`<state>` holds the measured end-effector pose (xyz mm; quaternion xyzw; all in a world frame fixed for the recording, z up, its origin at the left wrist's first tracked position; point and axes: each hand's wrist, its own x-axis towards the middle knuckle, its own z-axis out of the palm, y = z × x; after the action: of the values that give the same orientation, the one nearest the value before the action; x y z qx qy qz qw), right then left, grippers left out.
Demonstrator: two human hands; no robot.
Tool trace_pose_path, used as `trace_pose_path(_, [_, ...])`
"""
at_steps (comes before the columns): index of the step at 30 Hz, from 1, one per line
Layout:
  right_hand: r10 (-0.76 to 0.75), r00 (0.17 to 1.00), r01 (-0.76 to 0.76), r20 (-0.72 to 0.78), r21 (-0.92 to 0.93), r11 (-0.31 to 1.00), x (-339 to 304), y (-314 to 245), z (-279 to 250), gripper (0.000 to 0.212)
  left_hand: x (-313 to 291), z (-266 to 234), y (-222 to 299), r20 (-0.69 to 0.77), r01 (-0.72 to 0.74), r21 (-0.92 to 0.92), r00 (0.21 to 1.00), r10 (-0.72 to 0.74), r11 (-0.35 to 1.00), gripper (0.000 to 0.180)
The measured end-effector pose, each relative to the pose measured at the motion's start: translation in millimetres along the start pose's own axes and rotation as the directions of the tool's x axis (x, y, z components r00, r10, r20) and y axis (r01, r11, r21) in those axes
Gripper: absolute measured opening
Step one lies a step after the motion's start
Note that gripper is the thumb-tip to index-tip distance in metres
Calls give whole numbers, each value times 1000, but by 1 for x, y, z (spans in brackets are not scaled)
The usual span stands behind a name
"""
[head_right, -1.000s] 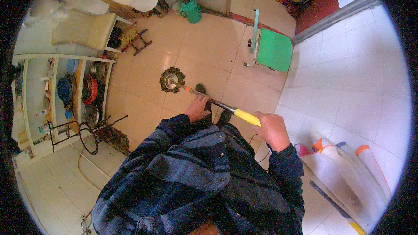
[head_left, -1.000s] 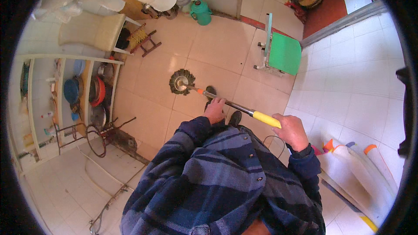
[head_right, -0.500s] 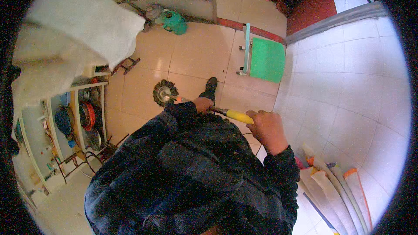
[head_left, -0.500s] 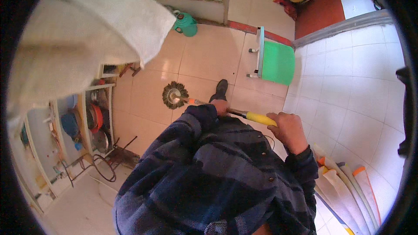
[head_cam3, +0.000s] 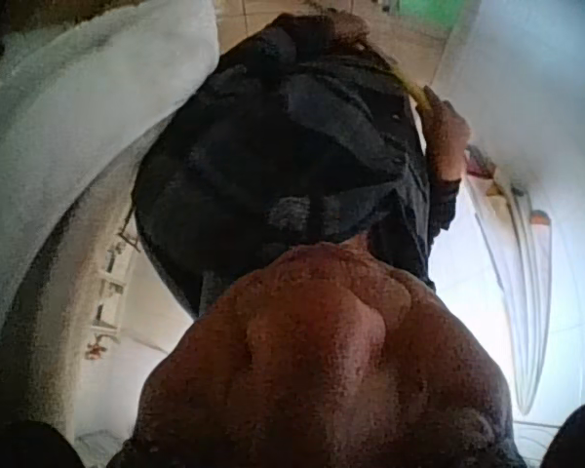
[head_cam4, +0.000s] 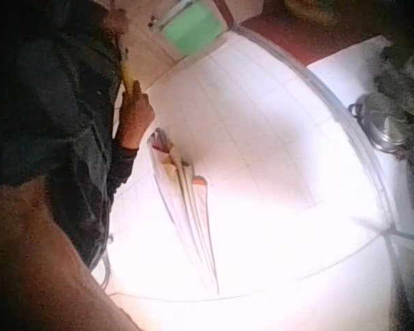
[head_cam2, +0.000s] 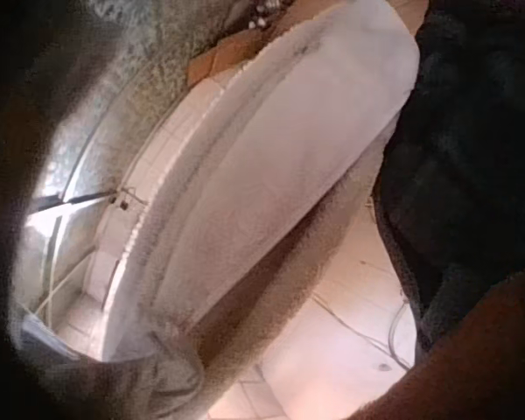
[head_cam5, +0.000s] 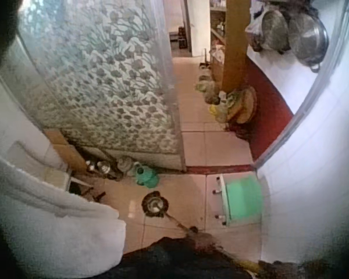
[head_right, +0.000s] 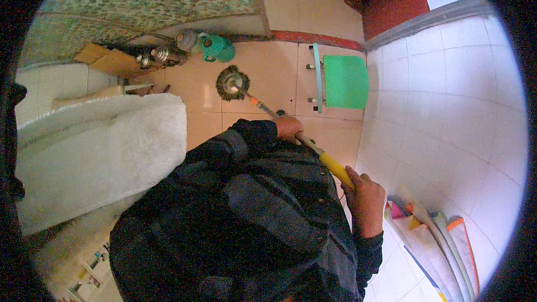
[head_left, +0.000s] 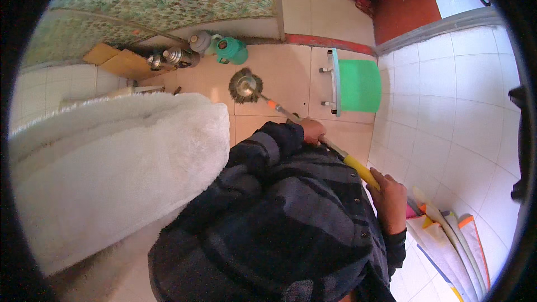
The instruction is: The person mops a tiled floor using a mop with a yellow handle. They move a white chair aside to access the area underneath, then continue mopping around the room. The person sits on the floor while mopping near a bed and a small stool.
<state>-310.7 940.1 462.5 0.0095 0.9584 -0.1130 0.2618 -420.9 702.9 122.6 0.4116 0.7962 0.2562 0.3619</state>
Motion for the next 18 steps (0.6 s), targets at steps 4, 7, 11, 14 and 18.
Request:
trace_pose_path(4, [101, 994, -100, -32, 41, 994, -8, 4, -11, 44, 28, -27, 16, -29, 14, -1, 999, -14, 1000, 23])
trace_pose_path(7, [155, 987, -154, -42, 27, 988, -17, 5, -14, 45, 48, -34, 24, -11, -40, 62, 999, 41, 997, 24])
trace_pose_path(11, [224, 974, -220, -34, 99, 970, -26, 3, -18, 46, 64, -32, 24, -1, -143, 109, 990, 144, 984, 24])
trace_pose_path(14, [225, 974, -220, -4, 193, 956, -25, 4, -27, 44, 68, -26, 23, -30, -103, 20, 994, 103, 995, 29])
trace_pose_path(18, [215, 973, -229, 86, 214, 950, -14, 14, -42, 42, 69, -19, 24, 11, -46, 55, 999, 45, 997, 35])
